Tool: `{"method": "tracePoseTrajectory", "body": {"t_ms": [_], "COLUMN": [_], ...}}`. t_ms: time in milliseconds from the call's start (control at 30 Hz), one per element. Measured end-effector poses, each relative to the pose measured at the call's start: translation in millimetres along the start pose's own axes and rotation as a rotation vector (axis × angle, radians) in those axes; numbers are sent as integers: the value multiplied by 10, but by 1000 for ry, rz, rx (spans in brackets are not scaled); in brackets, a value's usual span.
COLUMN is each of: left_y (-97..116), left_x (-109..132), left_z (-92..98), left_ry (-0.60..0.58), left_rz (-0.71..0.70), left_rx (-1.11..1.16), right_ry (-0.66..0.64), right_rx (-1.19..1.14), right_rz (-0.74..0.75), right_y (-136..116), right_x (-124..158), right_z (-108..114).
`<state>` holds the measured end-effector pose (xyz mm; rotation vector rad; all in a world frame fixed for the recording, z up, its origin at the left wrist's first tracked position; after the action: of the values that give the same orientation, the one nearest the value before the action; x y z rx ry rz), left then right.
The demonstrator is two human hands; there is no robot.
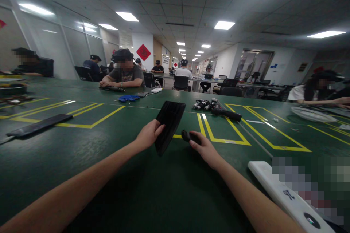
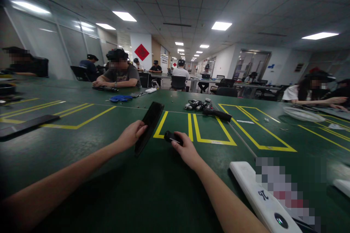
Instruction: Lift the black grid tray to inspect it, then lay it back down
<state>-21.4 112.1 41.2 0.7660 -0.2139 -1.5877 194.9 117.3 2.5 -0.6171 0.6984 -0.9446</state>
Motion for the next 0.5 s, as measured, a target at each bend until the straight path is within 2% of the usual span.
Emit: {"method": "tracePoseTrajectory", "body": {"t_ms": [67, 133, 300, 500], "left_y": [212, 312, 371, 391], "left_x": [101, 199, 376, 486], "left_z": [-197, -315, -430, -508], "left_ry": [-33, -69, -157, -208], "left_rz": [-85, -120, -157, -146], "left_rx": [113, 185, 208, 233], "right_ry": [-30, -35, -33, -20], "right_rx": [-91, -111, -50, -11], "right_rz": [112, 219, 247, 325], "right_y": [-135, -197, -131, -276], "right_x": [48, 86, 106, 153], "right_z": [-121, -191, -267, -272]}}
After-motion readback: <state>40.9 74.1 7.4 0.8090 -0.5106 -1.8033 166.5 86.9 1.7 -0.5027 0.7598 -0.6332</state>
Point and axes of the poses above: each hand's wrist, its own x-axis away from the middle knuckle, its own z-axis out of the back of the hand, y = z × x, the point moved 8 cm from there along -x, towards the middle knuckle, and after that the axes turned 12 degrees about x, right-handed, at the moved point
